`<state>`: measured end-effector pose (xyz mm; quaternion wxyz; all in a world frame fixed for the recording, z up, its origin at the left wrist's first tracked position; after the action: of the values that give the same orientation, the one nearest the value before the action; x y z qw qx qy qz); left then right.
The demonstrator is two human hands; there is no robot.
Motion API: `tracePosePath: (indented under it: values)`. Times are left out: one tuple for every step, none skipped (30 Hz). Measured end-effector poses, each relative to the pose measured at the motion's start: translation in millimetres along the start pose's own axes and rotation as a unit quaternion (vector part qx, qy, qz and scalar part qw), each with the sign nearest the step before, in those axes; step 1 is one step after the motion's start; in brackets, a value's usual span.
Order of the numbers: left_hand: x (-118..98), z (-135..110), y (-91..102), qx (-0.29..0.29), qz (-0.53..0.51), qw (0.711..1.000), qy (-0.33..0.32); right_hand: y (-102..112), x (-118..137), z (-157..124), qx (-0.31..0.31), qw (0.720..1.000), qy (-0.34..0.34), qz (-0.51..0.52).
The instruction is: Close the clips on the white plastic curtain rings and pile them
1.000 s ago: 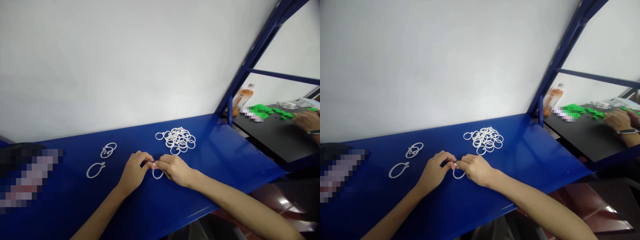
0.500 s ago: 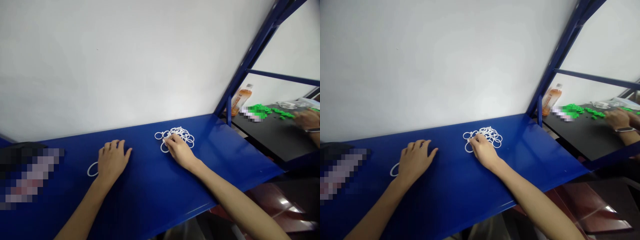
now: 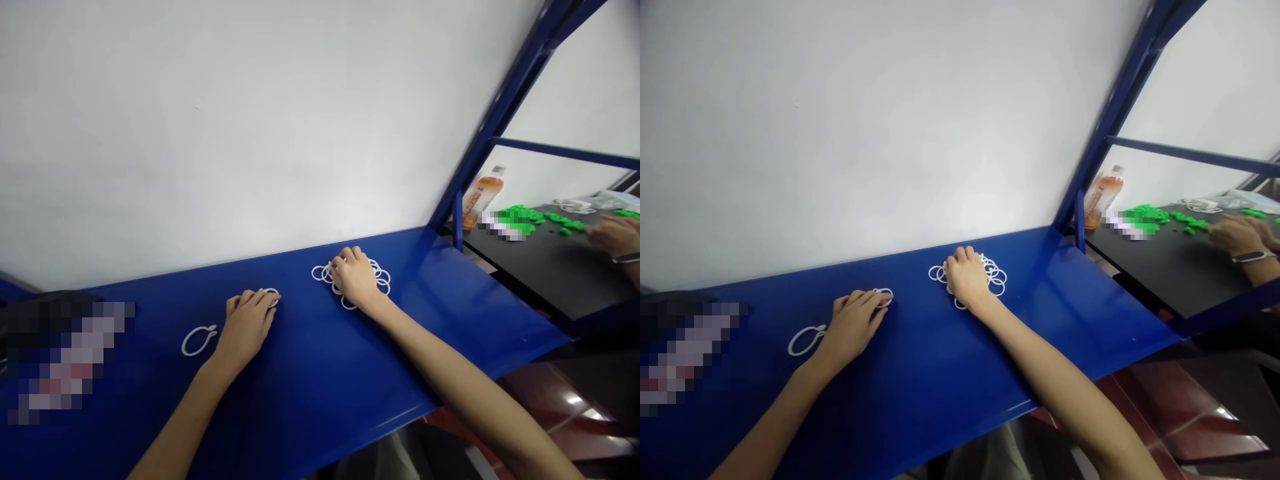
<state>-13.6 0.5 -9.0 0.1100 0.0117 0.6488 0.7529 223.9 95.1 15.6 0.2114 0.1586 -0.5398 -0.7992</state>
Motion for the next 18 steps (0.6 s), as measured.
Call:
tracePosePath:
  values:
    - [-1,-1,0.1,-0.003,-0.013,1.000,-0.008,-1,0,1,0.002,1.000,-0.002,0.001]
    - [-2,-1,0.5,-0.004,-0.027,1.000,-0.015,-1,-1,1,0.004,1.000,-0.001,0.007]
    - [-3,-1,1.1,-0.005,-0.039,0.999,-0.021,-1,-1,1,0.004,1.000,0.002,0.016]
    - [-3,-2,1.9,-0.005,-0.046,0.999,-0.023,0,-2,-1,0.002,1.000,0.004,0.027]
    - [-3,-2,3.0,-0.008,-0.048,0.999,-0.021,2,-3,-3,-0.003,0.999,0.005,0.037]
    - [-3,-2,4.2,-0.014,-0.045,0.999,-0.013,5,-3,-7,-0.011,0.999,0.007,0.047]
    - [-3,-2,5.4,-0.023,-0.036,0.999,0.001,8,-2,-10,-0.020,0.998,0.010,0.056]
    - [-2,-2,6.4,-0.030,-0.023,0.999,0.020,12,-1,-15,-0.029,0.997,0.015,0.063]
    - [-1,-2,7.1,-0.034,-0.008,0.999,0.041,15,2,-19,-0.036,0.997,0.024,0.069]
    - [0,-2,7.4,-0.032,0.005,0.998,0.061,17,6,-24,-0.038,0.996,0.038,0.074]
    - [2,-3,7.1,-0.024,0.015,0.996,0.079,19,11,-29,-0.037,0.995,0.054,0.078]
    - [3,-3,6.5,-0.011,0.021,0.995,0.092,21,16,-34,-0.033,0.993,0.072,0.083]
    - [5,-3,5.6,0.002,0.023,0.995,0.101,21,22,-39,-0.027,0.991,0.091,0.089]
    - [7,-3,4.8,0.015,0.023,0.994,0.106,22,28,-42,-0.019,0.989,0.109,0.097]
    - [8,-3,4.0,0.025,0.022,0.994,0.109,21,33,-45,-0.012,0.986,0.124,0.107]
    - [10,-2,3.6,0.032,0.020,0.993,0.110,21,37,-48,-0.005,0.984,0.137,0.116]
    - [11,-2,3.5,0.036,0.020,0.993,0.109,20,41,-49,0.001,0.981,0.148,0.124]
    - [12,-1,3.7,0.038,0.020,0.993,0.108,18,44,-50,0.007,0.979,0.158,0.130]
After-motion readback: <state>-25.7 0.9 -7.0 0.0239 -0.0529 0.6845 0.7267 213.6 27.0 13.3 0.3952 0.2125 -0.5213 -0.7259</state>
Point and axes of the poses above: each hand's wrist, its own z-axis towards the middle knuckle, its own y-axis out of the back of the hand, x = y × z, the point moved 2 cm from there along z, towards the middle knuckle, and after that the axes turned 8 degrees about x, right-handed, at the moved point
